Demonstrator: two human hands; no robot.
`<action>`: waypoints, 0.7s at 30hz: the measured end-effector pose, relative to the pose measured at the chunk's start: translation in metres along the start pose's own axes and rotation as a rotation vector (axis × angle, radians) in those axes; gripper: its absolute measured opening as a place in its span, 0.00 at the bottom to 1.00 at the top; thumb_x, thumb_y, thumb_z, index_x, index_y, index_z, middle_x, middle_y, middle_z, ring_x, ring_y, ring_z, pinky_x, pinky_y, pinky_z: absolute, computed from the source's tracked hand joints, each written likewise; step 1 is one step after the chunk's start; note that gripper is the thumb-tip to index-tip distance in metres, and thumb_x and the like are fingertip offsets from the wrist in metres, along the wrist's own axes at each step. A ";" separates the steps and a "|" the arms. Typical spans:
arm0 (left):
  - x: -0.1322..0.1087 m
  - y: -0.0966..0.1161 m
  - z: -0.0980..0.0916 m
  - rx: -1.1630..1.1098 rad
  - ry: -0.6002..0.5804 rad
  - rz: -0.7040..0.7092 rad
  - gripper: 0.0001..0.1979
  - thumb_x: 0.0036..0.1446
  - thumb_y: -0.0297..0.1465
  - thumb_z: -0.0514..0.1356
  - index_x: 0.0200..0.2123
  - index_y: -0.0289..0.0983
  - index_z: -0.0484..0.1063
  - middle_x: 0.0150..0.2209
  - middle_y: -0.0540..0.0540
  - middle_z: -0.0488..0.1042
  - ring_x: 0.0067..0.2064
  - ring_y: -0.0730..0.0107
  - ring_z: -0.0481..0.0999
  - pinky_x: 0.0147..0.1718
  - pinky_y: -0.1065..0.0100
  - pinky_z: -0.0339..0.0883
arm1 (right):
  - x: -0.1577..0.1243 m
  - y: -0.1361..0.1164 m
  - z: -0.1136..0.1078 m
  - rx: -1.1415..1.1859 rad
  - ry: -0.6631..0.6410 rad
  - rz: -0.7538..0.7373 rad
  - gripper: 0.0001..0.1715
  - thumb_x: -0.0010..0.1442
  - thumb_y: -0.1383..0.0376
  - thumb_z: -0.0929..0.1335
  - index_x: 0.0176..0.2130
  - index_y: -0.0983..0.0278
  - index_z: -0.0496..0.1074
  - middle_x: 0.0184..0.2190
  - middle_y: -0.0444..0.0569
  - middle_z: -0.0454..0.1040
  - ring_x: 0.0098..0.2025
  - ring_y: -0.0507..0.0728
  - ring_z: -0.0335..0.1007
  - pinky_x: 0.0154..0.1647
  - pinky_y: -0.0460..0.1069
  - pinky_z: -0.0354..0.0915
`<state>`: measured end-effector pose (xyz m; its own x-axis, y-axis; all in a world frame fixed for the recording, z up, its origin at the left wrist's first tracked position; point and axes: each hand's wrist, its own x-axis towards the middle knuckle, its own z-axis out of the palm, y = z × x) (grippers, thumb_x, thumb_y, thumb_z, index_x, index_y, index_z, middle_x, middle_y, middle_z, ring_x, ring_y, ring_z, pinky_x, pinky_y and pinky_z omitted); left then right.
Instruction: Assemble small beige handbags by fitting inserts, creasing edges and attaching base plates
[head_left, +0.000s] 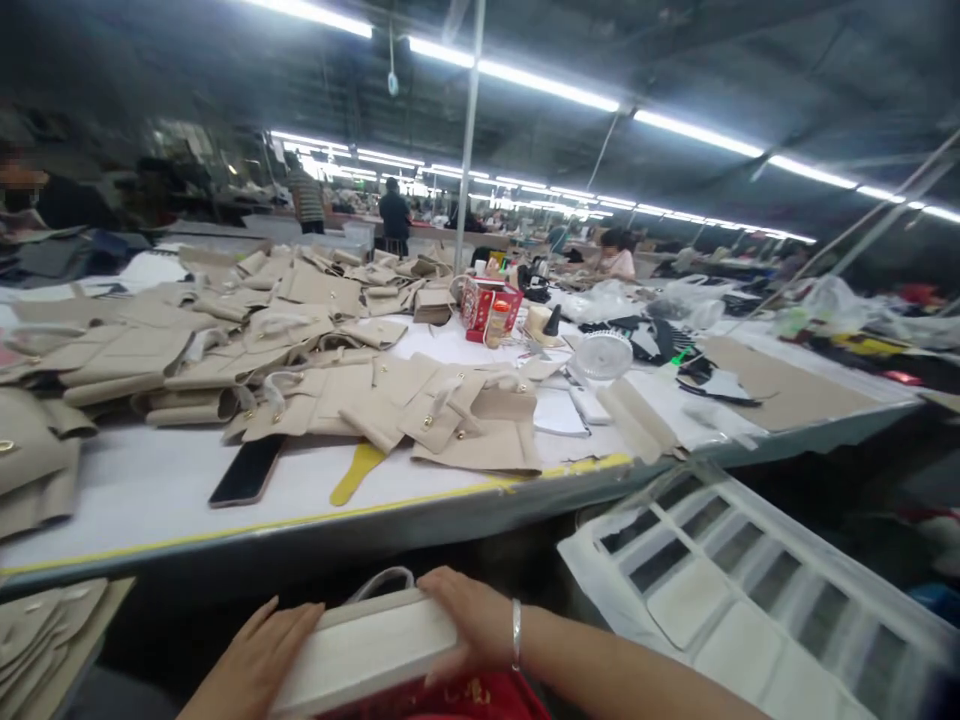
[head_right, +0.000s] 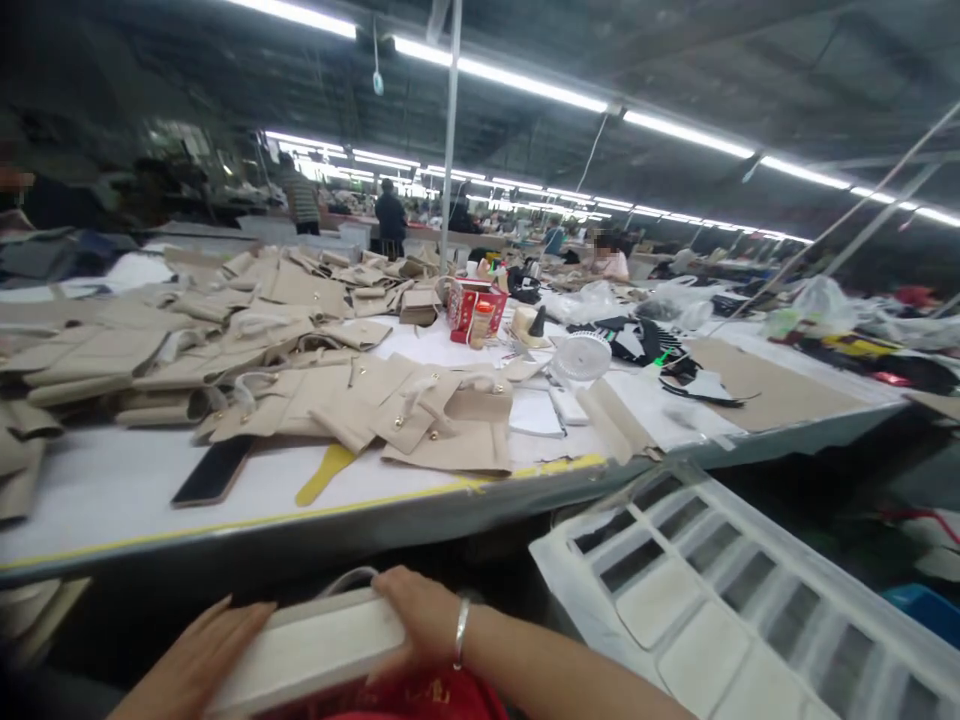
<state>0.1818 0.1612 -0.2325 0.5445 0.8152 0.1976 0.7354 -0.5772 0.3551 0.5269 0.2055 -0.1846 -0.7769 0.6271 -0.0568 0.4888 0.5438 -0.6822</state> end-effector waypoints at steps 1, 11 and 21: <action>0.008 0.006 0.006 0.020 0.011 0.046 0.52 0.34 0.52 0.61 0.60 0.61 0.35 0.51 0.54 0.70 0.45 0.45 0.73 0.47 0.45 0.62 | 0.000 -0.001 -0.001 0.035 0.006 0.001 0.60 0.30 0.50 0.75 0.57 0.67 0.55 0.53 0.58 0.60 0.52 0.63 0.59 0.55 0.54 0.56; 0.087 0.103 0.014 0.081 -0.139 0.031 0.45 0.42 0.53 0.59 0.59 0.35 0.55 0.56 0.36 0.63 0.54 0.51 0.64 0.52 0.53 0.58 | -0.007 0.009 0.004 0.350 0.075 0.035 0.49 0.44 0.55 0.72 0.60 0.66 0.53 0.60 0.59 0.49 0.61 0.63 0.46 0.61 0.57 0.46; 0.054 0.102 -0.036 -0.098 0.404 -0.162 0.26 0.54 0.48 0.52 0.48 0.35 0.65 0.45 0.41 0.73 0.48 0.65 0.70 0.56 0.58 0.52 | -0.018 0.034 0.028 0.190 0.275 0.218 0.38 0.54 0.48 0.60 0.60 0.59 0.54 0.59 0.52 0.57 0.59 0.63 0.55 0.56 0.55 0.58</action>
<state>0.2712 0.1481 -0.1531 0.2099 0.8593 0.4664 0.7460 -0.4491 0.4916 0.5458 0.1971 -0.2272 -0.5152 0.8563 -0.0360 0.5285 0.2843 -0.7999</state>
